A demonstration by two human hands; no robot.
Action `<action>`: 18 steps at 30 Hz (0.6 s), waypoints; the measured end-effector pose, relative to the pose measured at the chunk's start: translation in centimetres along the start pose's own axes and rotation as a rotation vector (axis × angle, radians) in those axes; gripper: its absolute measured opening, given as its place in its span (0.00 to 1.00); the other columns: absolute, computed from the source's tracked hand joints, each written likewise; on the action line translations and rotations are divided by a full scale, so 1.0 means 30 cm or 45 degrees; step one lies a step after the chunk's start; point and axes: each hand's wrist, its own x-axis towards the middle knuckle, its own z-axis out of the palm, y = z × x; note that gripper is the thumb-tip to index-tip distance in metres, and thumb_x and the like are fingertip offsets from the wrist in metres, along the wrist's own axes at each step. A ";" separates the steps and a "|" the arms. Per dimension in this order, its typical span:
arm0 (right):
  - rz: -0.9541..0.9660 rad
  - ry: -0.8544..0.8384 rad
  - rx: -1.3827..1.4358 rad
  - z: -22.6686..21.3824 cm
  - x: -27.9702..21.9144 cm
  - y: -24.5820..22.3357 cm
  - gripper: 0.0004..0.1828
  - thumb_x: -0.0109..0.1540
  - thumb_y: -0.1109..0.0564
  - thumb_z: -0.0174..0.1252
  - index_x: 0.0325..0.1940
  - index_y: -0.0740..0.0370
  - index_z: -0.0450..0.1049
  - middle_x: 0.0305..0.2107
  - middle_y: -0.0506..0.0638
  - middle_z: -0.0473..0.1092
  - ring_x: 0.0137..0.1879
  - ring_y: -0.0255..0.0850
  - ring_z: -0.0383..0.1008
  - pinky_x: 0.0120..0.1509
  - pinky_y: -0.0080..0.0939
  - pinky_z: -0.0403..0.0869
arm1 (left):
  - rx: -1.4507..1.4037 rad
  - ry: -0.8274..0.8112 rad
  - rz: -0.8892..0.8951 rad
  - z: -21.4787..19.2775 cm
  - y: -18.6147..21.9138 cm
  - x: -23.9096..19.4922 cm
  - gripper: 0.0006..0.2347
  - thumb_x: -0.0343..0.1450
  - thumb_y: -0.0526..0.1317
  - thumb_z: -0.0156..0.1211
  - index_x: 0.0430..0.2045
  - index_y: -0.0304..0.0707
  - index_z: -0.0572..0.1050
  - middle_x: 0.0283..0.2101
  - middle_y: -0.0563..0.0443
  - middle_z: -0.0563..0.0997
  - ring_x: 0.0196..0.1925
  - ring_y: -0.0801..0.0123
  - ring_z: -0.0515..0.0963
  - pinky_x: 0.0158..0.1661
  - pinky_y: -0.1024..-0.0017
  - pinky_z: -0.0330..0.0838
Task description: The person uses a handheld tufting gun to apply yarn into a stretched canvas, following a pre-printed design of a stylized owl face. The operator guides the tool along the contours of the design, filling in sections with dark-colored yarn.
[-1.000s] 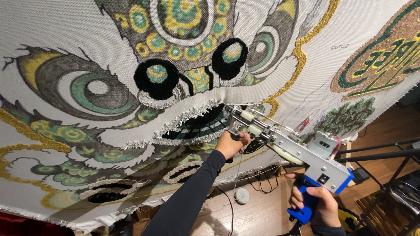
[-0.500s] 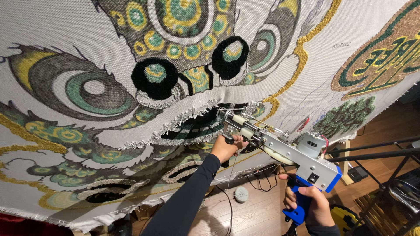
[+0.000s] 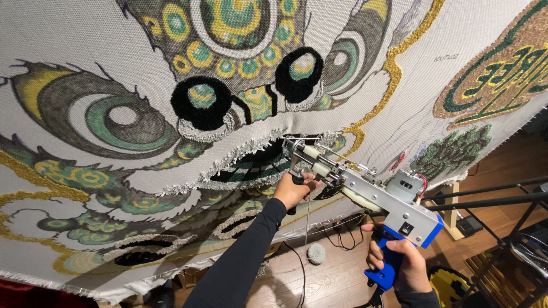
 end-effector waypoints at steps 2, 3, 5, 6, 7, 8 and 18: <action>-0.001 0.019 -0.008 0.002 0.002 0.003 0.37 0.53 0.51 0.50 0.61 0.79 0.65 0.21 0.53 0.62 0.22 0.42 0.62 0.32 0.43 0.64 | 0.026 -0.001 0.005 -0.005 0.006 -0.005 0.17 0.64 0.43 0.74 0.38 0.27 0.80 0.31 0.52 0.82 0.23 0.79 0.78 0.25 0.76 0.76; -0.003 0.030 -0.013 0.005 0.004 0.005 0.37 0.53 0.51 0.50 0.61 0.79 0.65 0.21 0.53 0.62 0.22 0.42 0.62 0.32 0.43 0.64 | 0.038 -0.004 0.008 -0.007 0.011 -0.005 0.17 0.64 0.42 0.75 0.38 0.27 0.80 0.30 0.52 0.81 0.23 0.78 0.77 0.24 0.76 0.75; -0.004 0.036 -0.013 0.014 0.012 0.007 0.36 0.52 0.51 0.49 0.61 0.78 0.66 0.21 0.53 0.62 0.22 0.42 0.62 0.32 0.43 0.65 | 0.009 -0.017 -0.011 -0.011 0.019 0.001 0.15 0.65 0.41 0.74 0.36 0.27 0.80 0.29 0.50 0.81 0.22 0.77 0.76 0.23 0.76 0.73; -0.004 0.039 -0.013 0.021 0.017 0.007 0.36 0.52 0.51 0.49 0.60 0.78 0.66 0.21 0.53 0.63 0.22 0.42 0.62 0.32 0.43 0.65 | -0.005 -0.023 -0.021 -0.012 0.020 0.007 0.14 0.65 0.41 0.74 0.36 0.28 0.80 0.29 0.50 0.81 0.21 0.76 0.76 0.22 0.75 0.72; -0.007 0.031 -0.014 0.030 0.023 0.008 0.36 0.53 0.51 0.49 0.60 0.77 0.66 0.21 0.53 0.63 0.22 0.42 0.62 0.32 0.43 0.65 | -0.013 -0.014 -0.020 -0.015 0.019 0.014 0.13 0.66 0.40 0.74 0.35 0.28 0.80 0.29 0.50 0.81 0.21 0.76 0.76 0.22 0.75 0.72; -0.009 0.024 -0.014 0.042 0.030 0.010 0.35 0.53 0.51 0.49 0.60 0.77 0.66 0.21 0.52 0.63 0.23 0.42 0.62 0.32 0.43 0.66 | -0.021 -0.005 -0.019 -0.022 0.016 0.024 0.12 0.66 0.39 0.73 0.33 0.28 0.79 0.29 0.50 0.80 0.21 0.76 0.76 0.22 0.75 0.72; -0.180 0.254 -0.404 0.204 0.090 0.046 0.22 0.53 0.57 0.53 0.47 0.71 0.76 0.16 0.51 0.65 0.19 0.40 0.65 0.23 0.40 0.67 | 0.114 0.085 -0.067 -0.153 0.020 0.130 0.07 0.67 0.40 0.64 0.32 0.38 0.84 0.30 0.56 0.86 0.19 0.74 0.77 0.20 0.74 0.73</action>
